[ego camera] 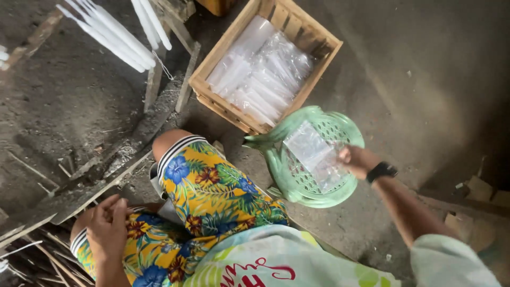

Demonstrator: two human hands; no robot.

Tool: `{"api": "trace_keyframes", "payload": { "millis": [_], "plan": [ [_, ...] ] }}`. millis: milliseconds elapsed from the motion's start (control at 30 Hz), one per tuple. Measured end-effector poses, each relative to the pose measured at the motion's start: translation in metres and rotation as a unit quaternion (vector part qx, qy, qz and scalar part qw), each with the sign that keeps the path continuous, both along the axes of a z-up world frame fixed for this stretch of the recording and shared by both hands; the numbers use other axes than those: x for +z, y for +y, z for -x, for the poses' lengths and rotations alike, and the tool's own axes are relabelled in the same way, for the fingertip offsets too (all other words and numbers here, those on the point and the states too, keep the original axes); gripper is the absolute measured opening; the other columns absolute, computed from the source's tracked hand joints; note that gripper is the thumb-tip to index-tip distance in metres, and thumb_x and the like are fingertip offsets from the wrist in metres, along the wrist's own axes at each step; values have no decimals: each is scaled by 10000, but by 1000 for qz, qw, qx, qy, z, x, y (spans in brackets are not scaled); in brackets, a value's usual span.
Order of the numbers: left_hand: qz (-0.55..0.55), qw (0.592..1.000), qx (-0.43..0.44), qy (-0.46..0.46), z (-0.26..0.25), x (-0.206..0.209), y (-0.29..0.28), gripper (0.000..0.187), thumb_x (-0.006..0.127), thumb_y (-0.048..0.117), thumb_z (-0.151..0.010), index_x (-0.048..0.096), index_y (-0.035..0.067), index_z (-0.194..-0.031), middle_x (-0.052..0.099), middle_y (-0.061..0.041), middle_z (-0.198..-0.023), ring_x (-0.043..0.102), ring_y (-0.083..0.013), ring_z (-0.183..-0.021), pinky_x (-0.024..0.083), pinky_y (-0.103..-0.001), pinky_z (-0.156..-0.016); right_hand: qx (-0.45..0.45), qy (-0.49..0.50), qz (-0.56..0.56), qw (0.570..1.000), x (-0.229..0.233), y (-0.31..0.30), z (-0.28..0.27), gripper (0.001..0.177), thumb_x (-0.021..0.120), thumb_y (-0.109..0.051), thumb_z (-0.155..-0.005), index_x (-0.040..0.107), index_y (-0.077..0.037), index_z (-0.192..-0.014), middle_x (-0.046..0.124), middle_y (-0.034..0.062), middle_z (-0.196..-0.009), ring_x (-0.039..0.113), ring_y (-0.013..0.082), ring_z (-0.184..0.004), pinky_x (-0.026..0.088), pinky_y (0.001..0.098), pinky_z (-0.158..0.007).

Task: The person is taking finished white candles off a wooden rack and placing them into clear plastic bags for packaging.

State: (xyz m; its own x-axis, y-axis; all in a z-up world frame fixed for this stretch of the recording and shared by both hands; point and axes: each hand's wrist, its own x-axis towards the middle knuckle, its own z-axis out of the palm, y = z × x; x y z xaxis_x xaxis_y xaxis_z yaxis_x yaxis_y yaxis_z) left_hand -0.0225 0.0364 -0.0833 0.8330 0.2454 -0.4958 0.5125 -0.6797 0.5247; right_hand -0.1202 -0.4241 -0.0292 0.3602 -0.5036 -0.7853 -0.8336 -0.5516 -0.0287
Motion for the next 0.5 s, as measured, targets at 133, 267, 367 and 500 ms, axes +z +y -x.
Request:
{"api": "trace_keyframes", "payload": {
  "millis": [133, 267, 367, 500],
  "plan": [
    [41, 998, 18, -49, 14, 0, 2, 315, 503, 246, -915, 530, 32, -1146, 626, -90, -846, 573, -183, -709, 474, -315, -611, 38, -76, 43, 995, -36, 0, 31, 502, 590, -369, -740, 433, -113, -1143, 495, 127, -1146, 547, 277, -957, 500, 406, -747],
    [55, 993, 53, -90, 30, 2, 6, 289, 529, 236, -897, 563, 55, -1119, 628, -86, -807, 572, -158, -730, 456, -305, -622, 52, -105, 41, 992, -45, -26, 33, 279, 473, -328, -804, 566, -128, -975, 630, 97, -952, 596, 238, -795, 476, 325, -633],
    [97, 984, 89, -124, 36, 4, 7, 245, 518, 184, -908, 560, 30, -1095, 619, -93, -834, 569, -157, -704, 473, -294, -591, 84, -133, 53, 986, -40, -46, 34, 246, 451, -304, -819, 618, -164, -934, 646, 69, -941, 607, 209, -771, 470, 303, -611],
    [122, 979, 108, -125, 40, 4, 5, 234, 498, 173, -927, 530, -1, -1080, 605, -107, -927, 575, -178, -755, 487, -300, -600, 8, -201, 24, 979, -23, -50, 44, 438, 470, -413, -812, 543, -111, -1121, 571, 119, -1119, 567, 260, -976, 450, 374, -787]
  ]
}}
